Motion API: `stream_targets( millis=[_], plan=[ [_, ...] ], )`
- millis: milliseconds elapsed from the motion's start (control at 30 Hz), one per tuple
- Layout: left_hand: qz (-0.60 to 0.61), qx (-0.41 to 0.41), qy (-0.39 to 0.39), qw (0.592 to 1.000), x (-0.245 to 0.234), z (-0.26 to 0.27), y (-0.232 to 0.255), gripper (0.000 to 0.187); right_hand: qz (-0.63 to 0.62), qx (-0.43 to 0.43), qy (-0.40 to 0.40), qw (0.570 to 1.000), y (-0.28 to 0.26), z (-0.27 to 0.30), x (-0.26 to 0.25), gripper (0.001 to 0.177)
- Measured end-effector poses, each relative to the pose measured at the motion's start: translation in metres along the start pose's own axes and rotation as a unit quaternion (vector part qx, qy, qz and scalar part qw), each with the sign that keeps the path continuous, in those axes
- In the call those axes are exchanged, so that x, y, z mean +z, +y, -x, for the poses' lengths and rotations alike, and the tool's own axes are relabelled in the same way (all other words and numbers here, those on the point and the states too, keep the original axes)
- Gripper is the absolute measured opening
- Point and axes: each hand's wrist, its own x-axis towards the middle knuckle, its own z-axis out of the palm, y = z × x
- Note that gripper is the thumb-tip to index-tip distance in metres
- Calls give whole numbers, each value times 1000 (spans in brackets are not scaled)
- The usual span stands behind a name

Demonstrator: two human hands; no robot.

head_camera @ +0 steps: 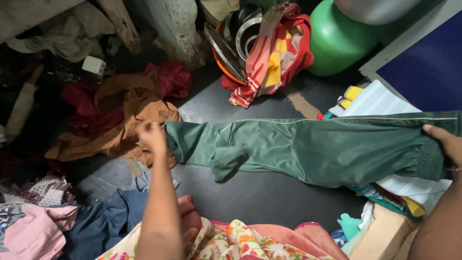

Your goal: The person folds green shorts and a brown collared shirt by hand on the floor, smoothing each item out and then stacking them.

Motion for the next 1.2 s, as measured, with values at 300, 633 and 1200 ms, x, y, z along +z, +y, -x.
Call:
stream_targets(
  millis=[300,633,1200],
  plan=[
    [-105,-32,-464,879,43,176,97,68,-23,-64,-32,997,8,-11,1,38],
    [-131,-97,-322,932,26,122,37,38,-2,-13,-48,999,9,-7,4,38],
    [77,-426,161,887,8,126,-4,53,16,36,-56,998,9,-17,11,43]
  ],
)
